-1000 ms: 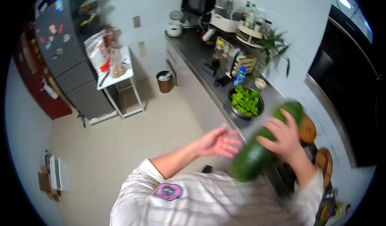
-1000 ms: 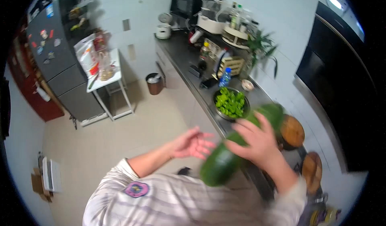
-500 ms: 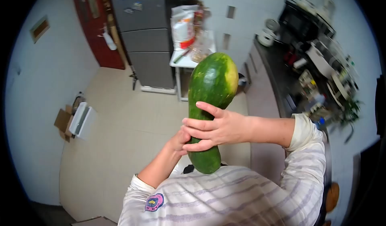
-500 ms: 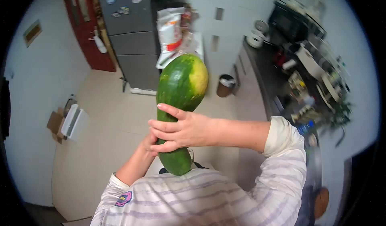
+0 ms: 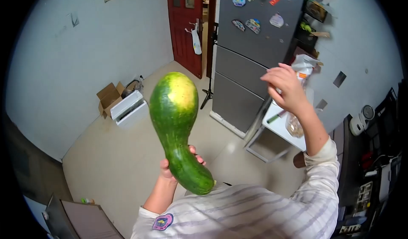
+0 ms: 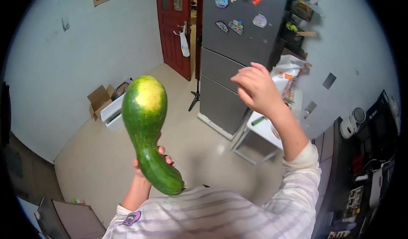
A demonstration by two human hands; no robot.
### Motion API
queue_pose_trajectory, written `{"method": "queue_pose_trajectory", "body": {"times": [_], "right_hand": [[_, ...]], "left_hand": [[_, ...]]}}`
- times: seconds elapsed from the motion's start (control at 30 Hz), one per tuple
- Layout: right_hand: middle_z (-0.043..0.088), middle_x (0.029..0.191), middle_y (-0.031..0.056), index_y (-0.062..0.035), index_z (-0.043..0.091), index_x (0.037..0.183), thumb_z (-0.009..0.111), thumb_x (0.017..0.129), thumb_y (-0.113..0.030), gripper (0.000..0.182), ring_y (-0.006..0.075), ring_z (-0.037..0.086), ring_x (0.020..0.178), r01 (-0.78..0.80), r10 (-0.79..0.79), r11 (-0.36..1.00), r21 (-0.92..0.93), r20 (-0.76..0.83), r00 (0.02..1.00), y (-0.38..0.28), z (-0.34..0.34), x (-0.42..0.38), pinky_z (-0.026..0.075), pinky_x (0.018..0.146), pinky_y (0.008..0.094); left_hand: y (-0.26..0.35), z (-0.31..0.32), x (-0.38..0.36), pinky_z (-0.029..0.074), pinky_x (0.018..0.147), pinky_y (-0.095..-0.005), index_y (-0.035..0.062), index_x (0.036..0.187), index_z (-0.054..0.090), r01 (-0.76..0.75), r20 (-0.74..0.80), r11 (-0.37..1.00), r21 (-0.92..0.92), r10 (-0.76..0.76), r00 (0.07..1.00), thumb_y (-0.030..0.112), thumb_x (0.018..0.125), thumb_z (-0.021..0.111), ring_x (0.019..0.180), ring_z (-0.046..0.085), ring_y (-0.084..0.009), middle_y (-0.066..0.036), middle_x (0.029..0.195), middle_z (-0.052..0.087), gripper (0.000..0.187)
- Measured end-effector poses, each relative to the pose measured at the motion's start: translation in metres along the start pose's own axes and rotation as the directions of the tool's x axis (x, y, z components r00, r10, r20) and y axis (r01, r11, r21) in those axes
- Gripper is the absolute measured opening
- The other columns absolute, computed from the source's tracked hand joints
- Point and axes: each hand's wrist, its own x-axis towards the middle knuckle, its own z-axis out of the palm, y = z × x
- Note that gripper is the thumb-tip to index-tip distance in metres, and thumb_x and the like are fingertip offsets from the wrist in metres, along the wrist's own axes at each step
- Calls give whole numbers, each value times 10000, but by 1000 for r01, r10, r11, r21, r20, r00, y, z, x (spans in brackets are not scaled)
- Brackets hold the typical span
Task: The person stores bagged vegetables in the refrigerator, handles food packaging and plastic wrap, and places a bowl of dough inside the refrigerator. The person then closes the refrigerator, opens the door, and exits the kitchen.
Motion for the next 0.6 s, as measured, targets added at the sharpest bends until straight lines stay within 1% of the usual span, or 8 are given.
{"method": "queue_pose_trajectory", "body": {"times": [0.1,0.13,0.2,0.27,0.3,0.43,0.53,0.6], "right_hand": [[616,981,60,-77,623,971,609,751,-139,229,234,538,1067,19,-11,994,-109,71,997,23,78,52,335,1001,460],[612,1042,67,-87,624,1011,616,780,-183,250,236,491,1154,-58,69,996,-65,185,980,35,110,75,312,1024,475],[602,1100,82,-100,617,1070,607,803,-211,290,241,456,1206,-113,109,993,-13,396,912,60,151,98,278,1053,495],[590,1144,92,-113,602,1129,603,810,-238,342,253,439,1228,-127,128,991,-36,511,850,92,180,124,240,1075,514],[581,1165,93,-116,595,1147,613,799,-245,372,255,431,1235,-181,202,979,-92,535,820,107,190,138,232,1079,521],[559,1187,94,-117,601,1126,633,776,-223,367,255,425,1237,-215,306,947,-237,476,824,180,240,185,242,1072,521],[559,1172,92,-112,606,1108,648,757,-205,365,251,425,1236,-135,287,931,-339,451,845,239,271,229,246,1072,512],[556,1169,91,-109,611,1089,659,726,-165,370,246,420,1242,-16,245,864,-503,393,886,277,293,256,245,1075,500]], "left_hand": [[51,-37,30,424,950,-509,-18,1236,431,14,47,999,40,-16,999,451,701,731,1073,550,-338,-122,1131,515,772],[74,-54,50,439,936,-501,-24,1226,438,3,33,998,57,-5,999,452,692,730,1071,549,-341,-125,1126,517,773],[92,-75,74,453,922,-493,-29,1216,444,-35,1,998,56,35,999,452,683,730,1069,549,-344,-129,1121,519,773],[121,-98,100,450,924,-497,-30,1196,459,50,5,998,36,-51,999,452,662,720,1057,552,-343,-129,1112,520,765],[131,-108,113,435,936,-510,-32,1189,461,70,21,998,-3,-69,997,456,648,707,1048,553,-342,-130,1102,521,768],[165,-160,172,431,935,-514,-32,1182,467,102,136,993,-62,-92,986,464,664,695,1049,550,-349,-133,1097,520,753],[179,-199,230,444,919,-503,-35,1189,466,75,186,993,-89,-58,981,469,682,678,1055,545,-360,-144,1094,518,745],[192,-228,260,445,915,-496,-39,1201,461,91,200,996,-25,-84,976,470,698,667,1059,542,-363,-154,1103,517,745]]}}
